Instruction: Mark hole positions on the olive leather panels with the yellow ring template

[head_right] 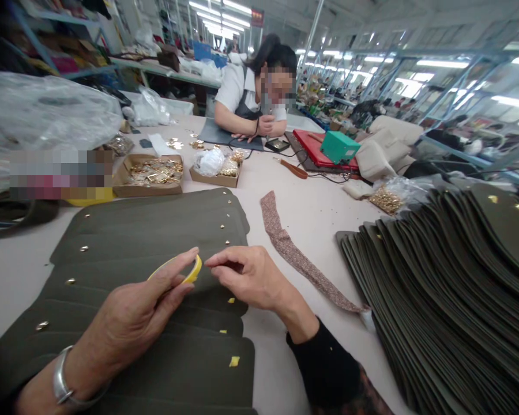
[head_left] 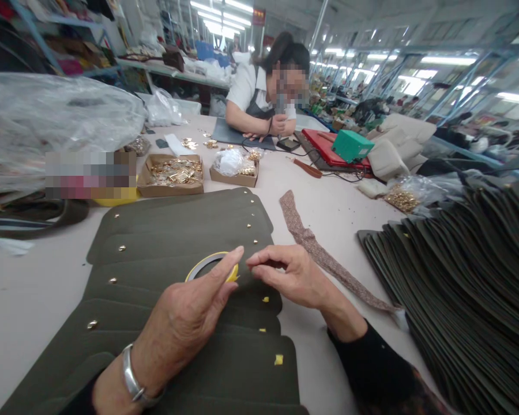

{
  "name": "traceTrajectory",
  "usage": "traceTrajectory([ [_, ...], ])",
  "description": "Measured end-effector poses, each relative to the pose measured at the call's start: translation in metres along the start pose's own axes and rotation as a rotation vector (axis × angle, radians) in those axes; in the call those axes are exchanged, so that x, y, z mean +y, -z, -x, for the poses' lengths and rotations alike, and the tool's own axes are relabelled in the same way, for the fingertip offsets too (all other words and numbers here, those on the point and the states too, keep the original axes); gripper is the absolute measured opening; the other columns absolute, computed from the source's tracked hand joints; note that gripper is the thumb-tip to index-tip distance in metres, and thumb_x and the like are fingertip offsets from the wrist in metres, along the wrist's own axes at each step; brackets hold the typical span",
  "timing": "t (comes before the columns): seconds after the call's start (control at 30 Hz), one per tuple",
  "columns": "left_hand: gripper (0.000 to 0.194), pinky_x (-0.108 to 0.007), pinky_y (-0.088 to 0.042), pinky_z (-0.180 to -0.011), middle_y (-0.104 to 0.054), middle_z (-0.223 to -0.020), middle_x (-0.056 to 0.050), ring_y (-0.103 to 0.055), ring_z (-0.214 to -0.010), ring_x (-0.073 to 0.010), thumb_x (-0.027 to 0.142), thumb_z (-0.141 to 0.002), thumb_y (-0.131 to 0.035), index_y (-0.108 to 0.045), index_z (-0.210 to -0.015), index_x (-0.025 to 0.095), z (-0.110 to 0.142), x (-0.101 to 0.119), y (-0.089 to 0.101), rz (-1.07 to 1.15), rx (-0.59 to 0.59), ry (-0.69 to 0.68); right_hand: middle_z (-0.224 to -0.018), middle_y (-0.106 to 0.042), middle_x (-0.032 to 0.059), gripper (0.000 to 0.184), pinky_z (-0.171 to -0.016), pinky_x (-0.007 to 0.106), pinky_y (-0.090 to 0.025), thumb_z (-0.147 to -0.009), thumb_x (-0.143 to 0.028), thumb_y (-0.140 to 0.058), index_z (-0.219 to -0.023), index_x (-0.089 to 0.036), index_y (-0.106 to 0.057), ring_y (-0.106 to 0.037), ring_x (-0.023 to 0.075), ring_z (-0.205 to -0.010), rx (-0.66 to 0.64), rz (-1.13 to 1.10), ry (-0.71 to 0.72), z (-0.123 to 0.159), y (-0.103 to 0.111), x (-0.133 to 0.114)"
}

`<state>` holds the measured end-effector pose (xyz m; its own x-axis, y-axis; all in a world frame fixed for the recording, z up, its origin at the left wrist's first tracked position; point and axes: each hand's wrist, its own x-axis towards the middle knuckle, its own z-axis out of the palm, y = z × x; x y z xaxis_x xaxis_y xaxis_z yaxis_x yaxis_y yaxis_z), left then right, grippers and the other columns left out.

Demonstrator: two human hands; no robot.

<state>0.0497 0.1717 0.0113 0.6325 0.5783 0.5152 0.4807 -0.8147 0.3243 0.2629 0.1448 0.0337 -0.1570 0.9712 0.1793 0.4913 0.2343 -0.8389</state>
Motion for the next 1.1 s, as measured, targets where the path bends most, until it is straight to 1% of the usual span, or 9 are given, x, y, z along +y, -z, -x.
traceTrajectory([
  [0.07, 0.045, -0.02, -0.052, -0.056, -0.075, -0.091, -0.003, -0.07, -0.062, -0.0125, 0.032, -0.099, -0.039, -0.032, -0.142, 0.019, 0.0, 0.0, -0.001, -0.022, 0.013, 0.007, -0.08, -0.071, 0.0024, 0.02, -0.062, 0.022, -0.048, -0.082, -0.012, -0.058, -0.096, -0.016, -0.071, -0.061, 0.0112, -0.065, 0.001, 0.016, 0.099, 0.001, -0.006, -0.003],
  [0.17, 0.045, -0.021, -0.052, -0.057, -0.075, -0.095, -0.004, -0.071, -0.066, -0.014, 0.032, -0.1, -0.037, -0.03, -0.141, 0.017, 0.001, -0.002, -0.003, -0.036, 0.021, 0.014, -0.086, -0.07, 0.0044, 0.02, -0.069, 0.025, -0.05, -0.081, -0.011, -0.06, -0.099, -0.016, -0.069, -0.062, 0.0128, -0.071, 0.032, 0.072, 0.232, 0.003, -0.015, -0.003],
  [0.3, 0.046, -0.021, -0.053, -0.06, -0.075, -0.094, -0.002, -0.072, -0.074, -0.0147, 0.031, -0.1, -0.038, -0.028, -0.142, 0.018, 0.004, -0.004, -0.006, 0.0, -0.011, 0.024, -0.084, -0.07, 0.0062, 0.013, -0.071, 0.026, -0.051, -0.084, -0.012, -0.058, -0.093, -0.016, -0.066, -0.063, 0.0148, -0.074, 0.075, 0.142, 0.379, 0.002, -0.022, -0.001],
  [0.4, 0.046, -0.022, -0.053, -0.06, -0.075, -0.094, -0.001, -0.072, -0.075, -0.0146, 0.031, -0.1, -0.039, -0.027, -0.143, 0.019, 0.005, -0.004, -0.008, 0.007, -0.021, 0.015, -0.08, -0.07, 0.006, 0.013, -0.071, 0.026, -0.05, -0.087, -0.012, -0.054, -0.089, -0.017, -0.065, -0.064, 0.0149, -0.074, 0.094, 0.196, 0.428, 0.001, -0.024, 0.0],
  [0.67, 0.039, -0.025, -0.054, -0.068, -0.072, -0.108, -0.008, -0.071, -0.082, -0.0159, 0.026, -0.1, -0.036, -0.037, -0.136, 0.014, 0.003, 0.001, -0.008, -0.056, 0.003, -0.041, -0.066, -0.062, 0.0018, 0.012, -0.058, 0.023, -0.044, -0.083, -0.009, -0.052, -0.077, -0.017, -0.06, -0.056, 0.0124, -0.059, 0.159, 0.334, 0.42, 0.005, -0.033, 0.003],
  [0.87, 0.019, -0.022, -0.05, -0.058, -0.072, -0.09, -0.002, -0.068, -0.069, -0.0134, 0.024, -0.098, -0.04, -0.055, -0.108, 0.019, 0.003, 0.003, -0.005, -0.077, -0.015, 0.047, -0.065, -0.058, 0.0018, 0.015, -0.057, 0.024, -0.042, -0.083, -0.008, -0.048, -0.075, -0.016, -0.058, -0.054, 0.0131, -0.059, 0.187, 0.443, 0.417, 0.007, -0.035, 0.003],
  [0.93, 0.019, -0.022, -0.048, -0.056, -0.069, -0.078, 0.0, -0.066, -0.065, -0.0129, 0.021, -0.097, -0.039, -0.058, -0.098, 0.02, 0.002, 0.003, -0.003, -0.065, -0.042, 0.064, -0.065, -0.058, 0.0019, 0.015, -0.058, 0.024, -0.042, -0.082, -0.008, -0.049, -0.076, -0.016, -0.06, -0.055, 0.0131, -0.06, 0.206, 0.431, 0.406, 0.008, -0.037, -0.002],
  [1.0, 0.021, -0.022, -0.046, -0.054, -0.064, -0.069, 0.002, -0.064, -0.06, -0.0124, 0.018, -0.097, -0.039, -0.058, -0.089, 0.021, 0.001, 0.005, -0.001, -0.038, -0.028, 0.062, -0.064, -0.058, 0.0007, 0.014, -0.057, 0.023, -0.042, -0.08, -0.008, -0.051, -0.075, -0.016, -0.061, -0.055, 0.0118, -0.057, 0.242, 0.362, 0.333, 0.008, -0.04, -0.009],
  [1.1, 0.022, -0.022, -0.043, -0.053, -0.06, -0.064, 0.002, -0.06, -0.056, -0.0117, 0.016, -0.095, -0.041, -0.058, -0.083, 0.019, -0.001, 0.011, 0.004, -0.03, 0.073, 0.012, -0.061, -0.059, -0.0013, 0.011, -0.053, 0.021, -0.042, -0.077, -0.01, -0.055, -0.071, -0.017, -0.062, -0.055, 0.0098, -0.053, 0.286, 0.214, 0.11, 0.007, -0.042, -0.014],
])
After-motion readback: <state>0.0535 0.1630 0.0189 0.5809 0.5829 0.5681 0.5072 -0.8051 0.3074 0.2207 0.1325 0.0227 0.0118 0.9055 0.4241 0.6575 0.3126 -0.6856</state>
